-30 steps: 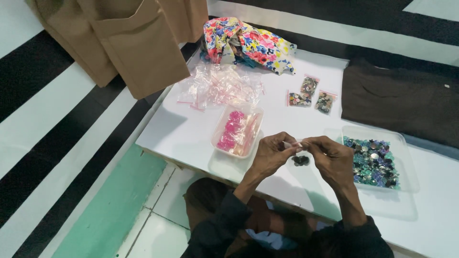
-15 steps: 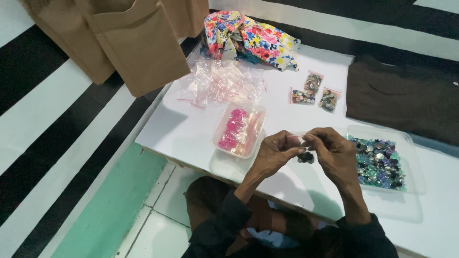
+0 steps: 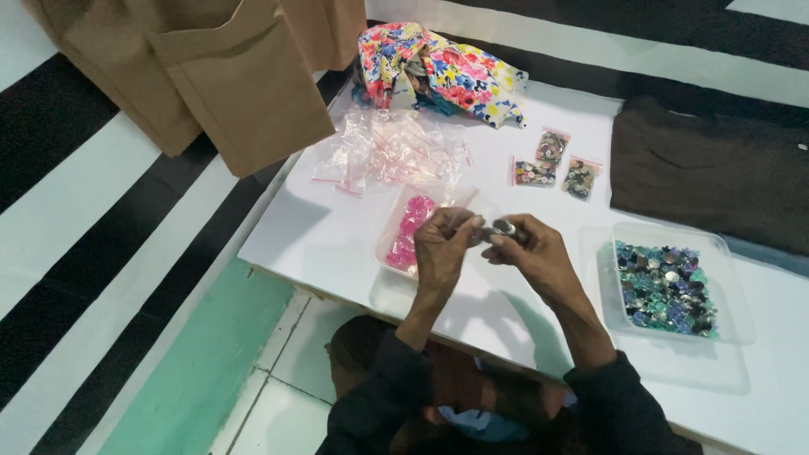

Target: Sort small decorative trims and place them into plastic bags

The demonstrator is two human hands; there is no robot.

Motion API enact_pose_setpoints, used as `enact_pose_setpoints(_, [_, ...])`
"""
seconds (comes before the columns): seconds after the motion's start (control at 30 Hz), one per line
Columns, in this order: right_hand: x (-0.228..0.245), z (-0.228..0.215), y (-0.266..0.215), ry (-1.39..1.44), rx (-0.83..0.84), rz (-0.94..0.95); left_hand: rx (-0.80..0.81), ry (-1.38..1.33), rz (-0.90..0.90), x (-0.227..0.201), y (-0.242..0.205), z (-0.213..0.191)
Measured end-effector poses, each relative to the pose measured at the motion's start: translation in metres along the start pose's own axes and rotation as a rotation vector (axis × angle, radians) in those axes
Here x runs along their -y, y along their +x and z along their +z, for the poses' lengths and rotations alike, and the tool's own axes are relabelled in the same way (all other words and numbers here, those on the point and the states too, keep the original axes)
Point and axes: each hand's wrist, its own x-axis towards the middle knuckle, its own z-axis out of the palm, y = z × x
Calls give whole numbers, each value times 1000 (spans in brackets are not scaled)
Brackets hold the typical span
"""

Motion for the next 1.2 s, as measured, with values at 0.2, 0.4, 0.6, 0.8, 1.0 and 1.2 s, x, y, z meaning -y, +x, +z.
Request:
enact_pose_setpoints(0.2, [18, 33, 62, -340, 36, -10, -76, 796, 107, 1, 72, -51])
enact_pose_setpoints(0.4, [-50, 53, 118, -1155, -7, -176, -27, 1326, 231, 27, 116, -68])
enact_pose_setpoints(0.6, [-17, 65, 78, -1236, -47, -460, 85, 1434, 619, 16, 101, -60])
enact_pose_setpoints(0.8, [-53, 38, 89, -1469, -16, -747, 326, 1597, 667, 31, 105, -85])
enact_pose_setpoints(1.0, [-58, 43, 76, -1432, -1, -661, 345, 1412, 907, 56, 133, -98])
enact_pose_setpoints(1.2, [-60, 43, 77, -1476, 7, -689, 345, 1437, 1205, 37, 114, -84])
